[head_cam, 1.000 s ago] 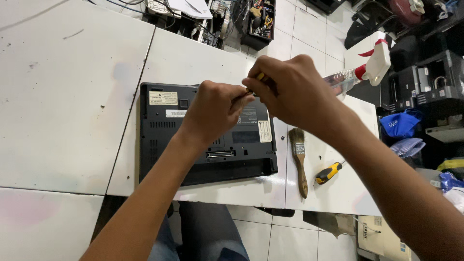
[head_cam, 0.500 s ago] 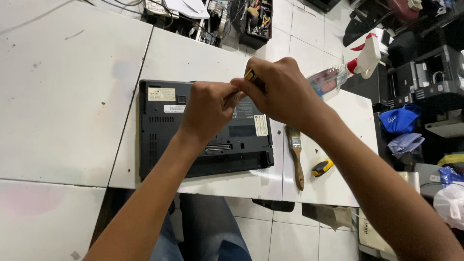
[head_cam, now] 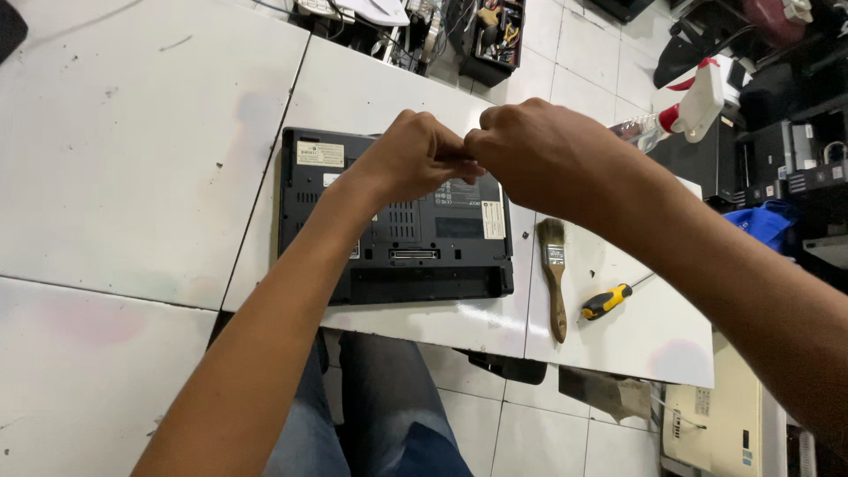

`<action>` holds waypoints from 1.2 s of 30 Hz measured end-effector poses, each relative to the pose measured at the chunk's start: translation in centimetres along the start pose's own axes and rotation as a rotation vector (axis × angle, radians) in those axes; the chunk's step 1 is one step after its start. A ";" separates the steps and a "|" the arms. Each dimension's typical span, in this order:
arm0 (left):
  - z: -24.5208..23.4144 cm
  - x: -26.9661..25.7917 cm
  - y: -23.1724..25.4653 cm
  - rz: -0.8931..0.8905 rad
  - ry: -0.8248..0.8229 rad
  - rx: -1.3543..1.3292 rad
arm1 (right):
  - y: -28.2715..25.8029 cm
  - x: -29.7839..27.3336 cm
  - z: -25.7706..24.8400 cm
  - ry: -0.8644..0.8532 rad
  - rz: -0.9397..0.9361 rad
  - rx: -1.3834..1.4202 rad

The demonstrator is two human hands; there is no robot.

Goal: The person uses a screwdriver to remove and then reinsert screws into the bottom panel of a laptop. They flip the laptop over, open the lid, and press keys on the keyboard before closing the lid again.

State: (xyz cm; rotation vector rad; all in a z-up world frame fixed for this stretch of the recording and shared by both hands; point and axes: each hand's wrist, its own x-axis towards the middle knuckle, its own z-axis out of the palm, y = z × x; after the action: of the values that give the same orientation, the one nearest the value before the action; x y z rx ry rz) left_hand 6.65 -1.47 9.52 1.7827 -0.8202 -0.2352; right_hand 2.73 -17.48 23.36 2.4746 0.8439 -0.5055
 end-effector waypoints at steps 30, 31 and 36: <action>1.1 -21.1 -0.4 -0.452 0.100 0.762 | -0.7 -2.9 13.5 0.396 0.501 0.662; 1.5 -21.1 -0.4 -0.386 0.142 0.867 | -1.3 -2.3 17.1 0.499 0.555 0.729; 1.5 -21.0 0.0 -0.294 0.142 1.011 | -5.6 -0.2 22.5 0.557 0.568 0.760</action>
State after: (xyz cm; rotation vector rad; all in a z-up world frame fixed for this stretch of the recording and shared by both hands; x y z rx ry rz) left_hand -9.73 10.64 4.03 2.8331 -0.5953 0.1612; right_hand -5.23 -25.86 3.31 3.4517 0.0521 0.1206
